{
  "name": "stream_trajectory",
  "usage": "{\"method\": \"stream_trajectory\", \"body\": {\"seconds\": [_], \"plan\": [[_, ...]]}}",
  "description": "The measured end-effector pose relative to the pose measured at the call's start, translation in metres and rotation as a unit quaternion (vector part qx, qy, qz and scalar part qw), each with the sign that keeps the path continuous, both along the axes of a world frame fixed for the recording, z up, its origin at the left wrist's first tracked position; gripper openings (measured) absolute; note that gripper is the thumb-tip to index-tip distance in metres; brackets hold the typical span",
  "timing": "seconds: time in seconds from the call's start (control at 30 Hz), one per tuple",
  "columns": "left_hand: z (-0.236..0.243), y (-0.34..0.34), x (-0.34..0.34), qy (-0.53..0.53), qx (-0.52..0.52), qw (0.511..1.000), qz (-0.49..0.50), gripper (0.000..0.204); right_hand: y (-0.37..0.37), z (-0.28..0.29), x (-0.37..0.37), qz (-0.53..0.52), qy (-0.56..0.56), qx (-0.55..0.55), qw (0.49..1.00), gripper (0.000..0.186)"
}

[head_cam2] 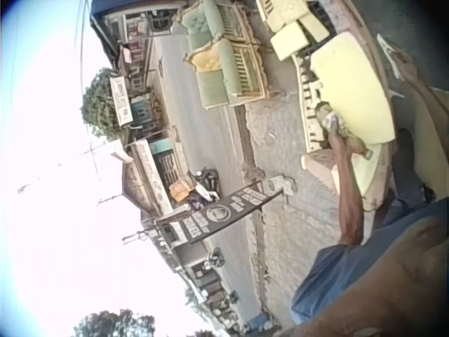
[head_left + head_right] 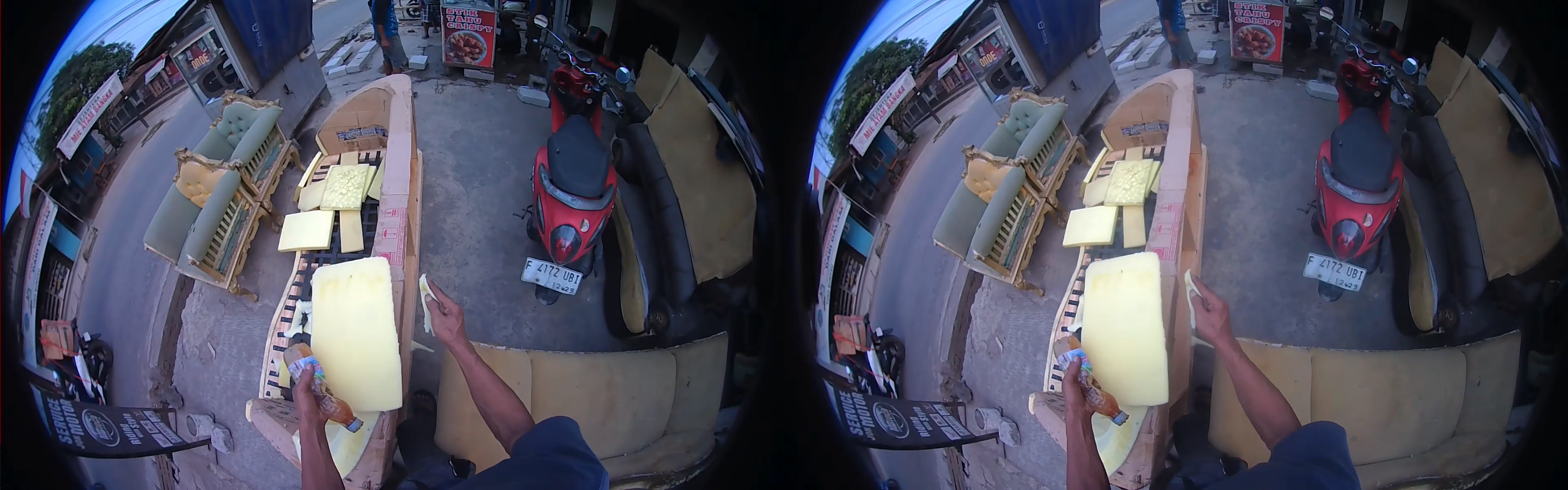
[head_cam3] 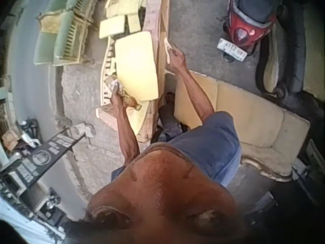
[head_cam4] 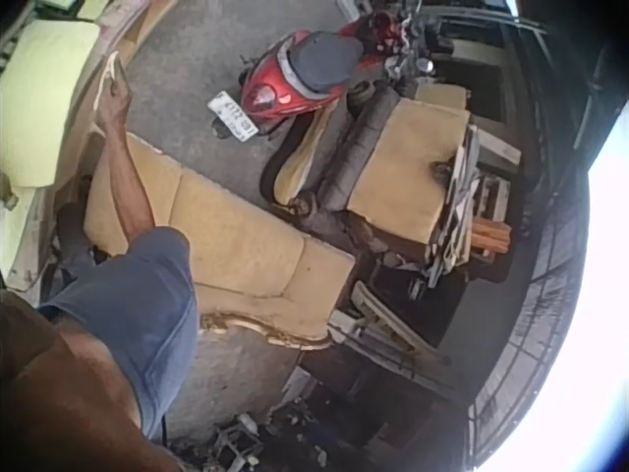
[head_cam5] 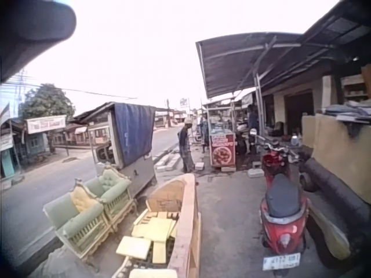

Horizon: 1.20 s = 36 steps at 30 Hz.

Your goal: The person cuts and shapes foam padding using a knife, then applies adhesive from a bottle to attach the foam pieces to the sofa frame.

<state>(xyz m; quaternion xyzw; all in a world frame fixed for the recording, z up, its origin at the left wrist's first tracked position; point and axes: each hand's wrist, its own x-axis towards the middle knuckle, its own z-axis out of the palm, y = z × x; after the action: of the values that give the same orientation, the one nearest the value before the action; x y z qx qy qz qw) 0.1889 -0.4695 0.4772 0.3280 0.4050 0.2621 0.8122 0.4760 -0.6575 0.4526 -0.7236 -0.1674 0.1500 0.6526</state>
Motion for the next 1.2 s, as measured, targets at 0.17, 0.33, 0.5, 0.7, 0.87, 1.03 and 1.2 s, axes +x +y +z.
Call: {"method": "stream_trajectory", "body": {"seconds": [0.17, 0.33, 0.5, 0.7, 0.87, 1.03, 1.2], "plan": [[-0.037, -0.003, 0.023, 0.050, -0.030, 0.998, -0.022, 0.046, 0.003, -0.036, 0.016, 0.023, 0.018, -0.005, 1.000, 0.045], [-0.028, 0.008, 0.026, 0.053, -0.064, 0.996, -0.033, 0.044, 0.011, -0.024, 0.036, 0.110, -0.032, -0.178, 0.977, 0.051], [-0.018, -0.002, 0.022, 0.083, -0.041, 0.996, 0.005, 0.050, 0.022, -0.039, 0.052, 0.167, -0.139, -0.263, 0.940, 0.048], [-0.004, -0.004, 0.014, 0.126, 0.001, 0.992, 0.000, 0.045, 0.038, -0.050, 0.065, 0.183, -0.180, -0.267, 0.929, 0.046], [-0.007, 0.001, 0.017, 0.120, 0.000, 0.993, 0.006, 0.045, 0.042, -0.069, 0.068, 0.242, -0.211, -0.264, 0.909, 0.048], [-0.004, -0.001, 0.010, 0.134, 0.020, 0.990, 0.043, 0.045, 0.019, -0.060, 0.024, 0.269, -0.191, -0.235, 0.914, 0.049], [0.001, -0.006, 0.011, 0.120, 0.021, 0.990, 0.063, 0.046, -0.013, -0.048, -0.047, 0.295, -0.179, -0.208, 0.915, 0.057]]}}
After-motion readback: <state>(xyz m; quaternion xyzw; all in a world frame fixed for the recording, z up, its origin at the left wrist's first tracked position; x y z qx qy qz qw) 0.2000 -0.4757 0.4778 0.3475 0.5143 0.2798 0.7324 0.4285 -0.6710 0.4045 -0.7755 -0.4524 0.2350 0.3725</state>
